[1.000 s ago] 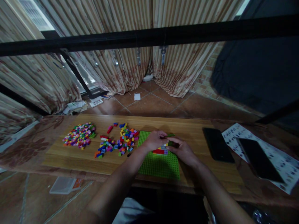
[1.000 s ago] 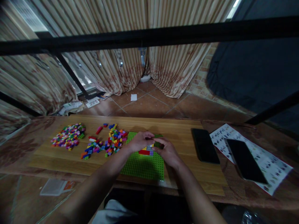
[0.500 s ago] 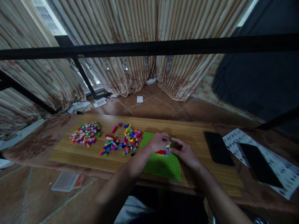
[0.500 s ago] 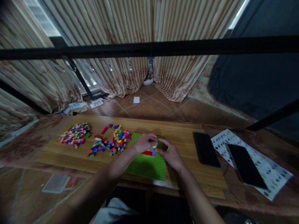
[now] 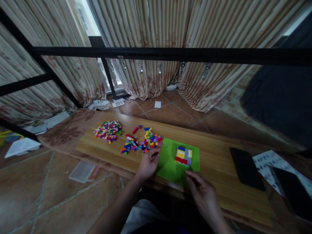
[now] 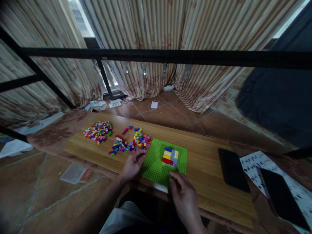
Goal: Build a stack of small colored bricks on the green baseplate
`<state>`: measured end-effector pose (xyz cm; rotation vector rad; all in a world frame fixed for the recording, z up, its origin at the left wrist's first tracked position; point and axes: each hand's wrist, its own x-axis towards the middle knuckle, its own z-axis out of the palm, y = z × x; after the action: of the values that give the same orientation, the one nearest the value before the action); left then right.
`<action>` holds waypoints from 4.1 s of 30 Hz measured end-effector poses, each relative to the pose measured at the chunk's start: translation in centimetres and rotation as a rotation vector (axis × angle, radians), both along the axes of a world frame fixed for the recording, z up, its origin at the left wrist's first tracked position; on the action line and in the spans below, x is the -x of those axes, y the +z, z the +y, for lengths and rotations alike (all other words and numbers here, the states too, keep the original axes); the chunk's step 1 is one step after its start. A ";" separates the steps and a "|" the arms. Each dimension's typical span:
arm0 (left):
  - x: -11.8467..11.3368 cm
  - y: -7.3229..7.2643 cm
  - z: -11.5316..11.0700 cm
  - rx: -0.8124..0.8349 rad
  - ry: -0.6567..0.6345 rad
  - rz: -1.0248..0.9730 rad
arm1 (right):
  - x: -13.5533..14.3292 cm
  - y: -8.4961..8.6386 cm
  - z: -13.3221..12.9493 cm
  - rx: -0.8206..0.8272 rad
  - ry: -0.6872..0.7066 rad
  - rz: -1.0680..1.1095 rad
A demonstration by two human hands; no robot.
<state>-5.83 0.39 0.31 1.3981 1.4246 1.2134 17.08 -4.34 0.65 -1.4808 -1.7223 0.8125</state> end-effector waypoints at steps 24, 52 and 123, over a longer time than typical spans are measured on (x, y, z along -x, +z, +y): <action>6.0 -1.4 -1.6 -0.384 0.327 0.478 | 5.9 0.8 0.8 -0.142 0.304 -0.274; 7.1 -2.4 -2.1 -0.363 0.565 0.508 | 14.5 1.1 5.4 -0.094 0.202 0.020; -9.8 -0.3 4.2 0.157 0.055 0.082 | -0.7 -1.9 5.4 -0.392 -0.247 -0.188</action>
<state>3.95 4.54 0.00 1.3220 1.5885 1.0639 17.82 1.09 -1.28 -1.4884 -1.6702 0.1955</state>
